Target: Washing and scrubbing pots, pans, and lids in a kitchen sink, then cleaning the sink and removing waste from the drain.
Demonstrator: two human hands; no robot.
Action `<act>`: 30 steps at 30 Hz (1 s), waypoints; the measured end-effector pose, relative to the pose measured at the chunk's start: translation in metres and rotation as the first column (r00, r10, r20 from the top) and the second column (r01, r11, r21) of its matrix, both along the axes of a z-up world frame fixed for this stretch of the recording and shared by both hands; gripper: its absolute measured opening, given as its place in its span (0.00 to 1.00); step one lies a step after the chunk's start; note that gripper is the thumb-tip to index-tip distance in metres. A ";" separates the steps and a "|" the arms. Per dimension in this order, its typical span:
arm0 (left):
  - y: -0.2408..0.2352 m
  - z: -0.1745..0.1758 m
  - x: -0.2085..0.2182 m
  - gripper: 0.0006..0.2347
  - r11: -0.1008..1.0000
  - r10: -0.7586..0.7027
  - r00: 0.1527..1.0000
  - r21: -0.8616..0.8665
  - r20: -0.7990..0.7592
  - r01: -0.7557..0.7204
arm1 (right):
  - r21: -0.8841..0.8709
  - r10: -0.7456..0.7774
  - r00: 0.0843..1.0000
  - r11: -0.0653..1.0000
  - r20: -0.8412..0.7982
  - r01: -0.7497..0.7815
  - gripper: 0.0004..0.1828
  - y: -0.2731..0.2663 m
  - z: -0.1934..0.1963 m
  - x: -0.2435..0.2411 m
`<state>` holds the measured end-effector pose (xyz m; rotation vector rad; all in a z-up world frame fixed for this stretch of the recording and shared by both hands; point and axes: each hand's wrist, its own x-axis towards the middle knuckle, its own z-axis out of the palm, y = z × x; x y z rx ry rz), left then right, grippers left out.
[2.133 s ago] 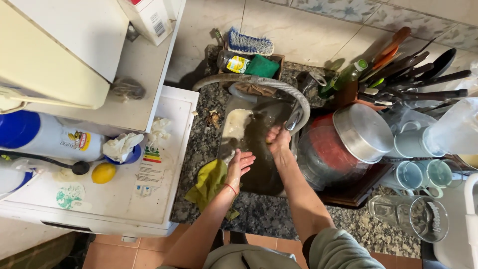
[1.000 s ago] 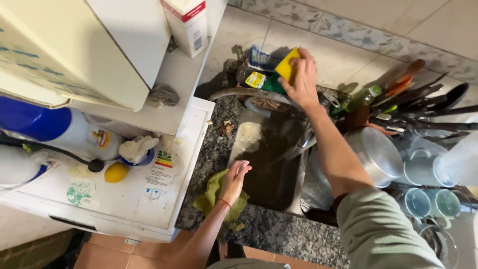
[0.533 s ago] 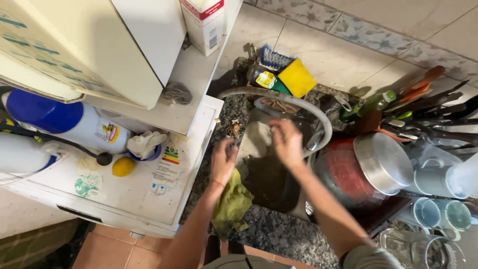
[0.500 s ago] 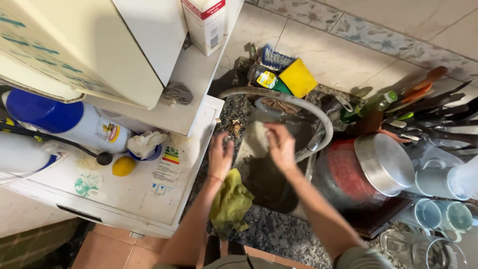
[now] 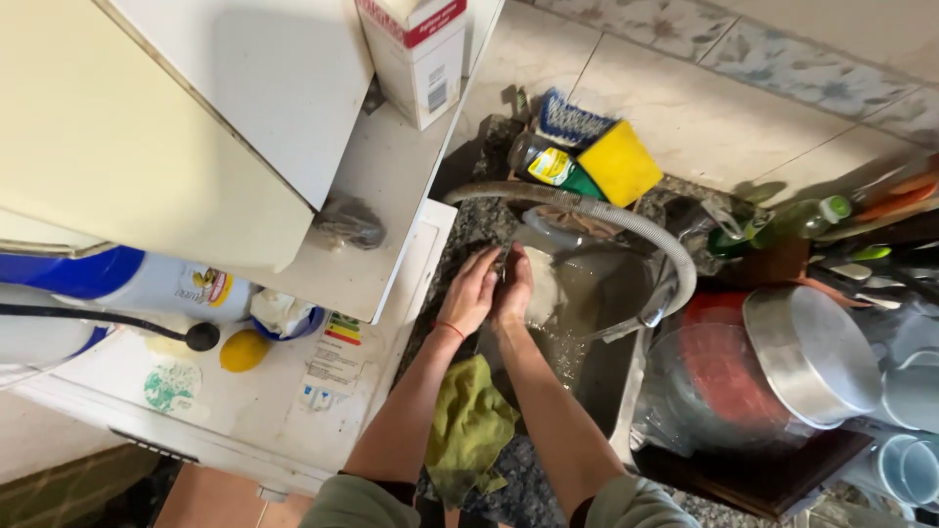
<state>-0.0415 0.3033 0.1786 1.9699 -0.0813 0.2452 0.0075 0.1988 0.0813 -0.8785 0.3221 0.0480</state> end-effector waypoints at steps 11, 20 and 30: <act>0.021 -0.017 0.036 0.20 0.955 0.069 0.996 0.286 0.056 -0.082 | -0.015 -0.106 0.994 0.994 0.031 0.107 0.31 0.007 0.018 0.002; -0.035 -0.043 0.040 0.21 0.957 -0.079 0.996 0.276 -0.034 0.085 | 0.173 -0.031 0.999 0.985 0.041 0.024 0.29 -0.006 -0.012 -0.001; -0.094 -0.013 -0.012 0.22 0.989 -0.139 0.961 0.078 0.240 0.124 | 0.947 -0.007 0.965 0.195 0.261 -0.255 0.33 -0.012 -0.001 -0.058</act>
